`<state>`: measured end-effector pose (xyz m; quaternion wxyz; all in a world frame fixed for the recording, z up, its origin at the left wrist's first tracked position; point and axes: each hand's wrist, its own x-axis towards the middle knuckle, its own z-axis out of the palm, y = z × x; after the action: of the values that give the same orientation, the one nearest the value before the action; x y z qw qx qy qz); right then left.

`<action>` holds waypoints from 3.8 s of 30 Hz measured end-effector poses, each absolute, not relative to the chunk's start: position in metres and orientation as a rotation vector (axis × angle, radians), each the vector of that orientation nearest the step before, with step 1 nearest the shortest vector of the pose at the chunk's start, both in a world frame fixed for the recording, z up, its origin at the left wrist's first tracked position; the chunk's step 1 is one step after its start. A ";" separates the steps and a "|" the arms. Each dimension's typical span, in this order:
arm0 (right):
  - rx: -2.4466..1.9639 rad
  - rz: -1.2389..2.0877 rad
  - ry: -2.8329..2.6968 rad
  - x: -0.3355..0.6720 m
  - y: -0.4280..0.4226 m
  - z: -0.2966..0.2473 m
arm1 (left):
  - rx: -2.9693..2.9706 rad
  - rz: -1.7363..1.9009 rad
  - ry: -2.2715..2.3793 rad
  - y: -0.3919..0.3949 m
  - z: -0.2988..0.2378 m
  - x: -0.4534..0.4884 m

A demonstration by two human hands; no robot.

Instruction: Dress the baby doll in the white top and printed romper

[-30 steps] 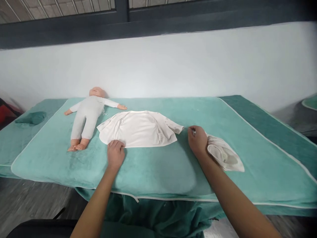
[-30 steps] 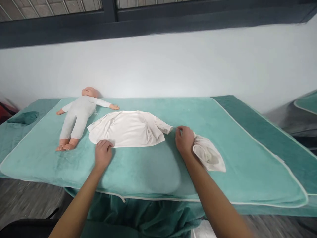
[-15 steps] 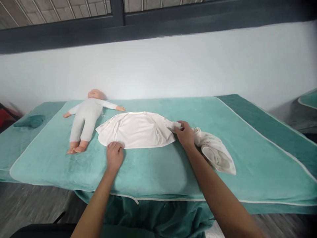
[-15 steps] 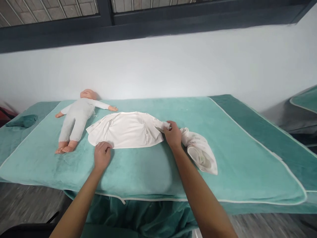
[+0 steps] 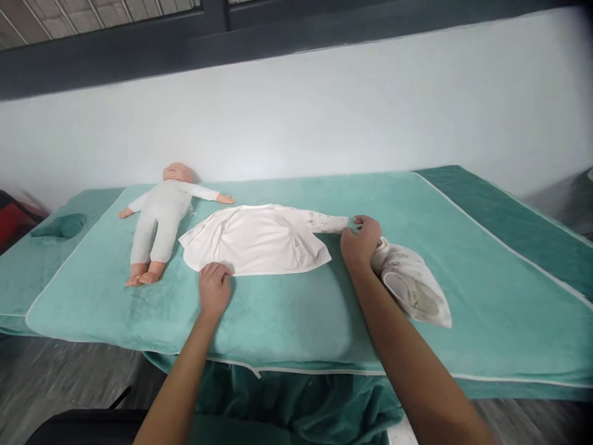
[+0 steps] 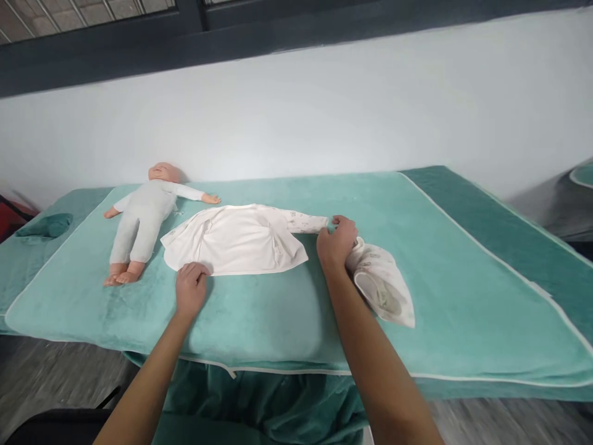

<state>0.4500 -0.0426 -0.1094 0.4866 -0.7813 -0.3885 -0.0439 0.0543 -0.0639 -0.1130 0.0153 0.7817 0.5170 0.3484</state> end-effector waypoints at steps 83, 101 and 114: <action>-2.060 -0.021 -1.887 0.300 0.062 -0.114 | 2.385 1.036 1.686 -0.065 -0.114 0.055; -2.100 -0.030 -2.091 0.269 -0.037 -0.115 | 2.289 1.060 1.583 -0.067 -0.114 0.050; -1.678 0.569 -2.000 0.211 -0.013 -0.076 | 2.069 1.406 1.546 -0.049 -0.043 -0.091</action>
<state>0.2108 -0.0128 -0.0762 0.2326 -0.6109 -0.7278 0.2071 -0.0913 -0.0486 -0.0433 0.1002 0.7001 0.5231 0.4757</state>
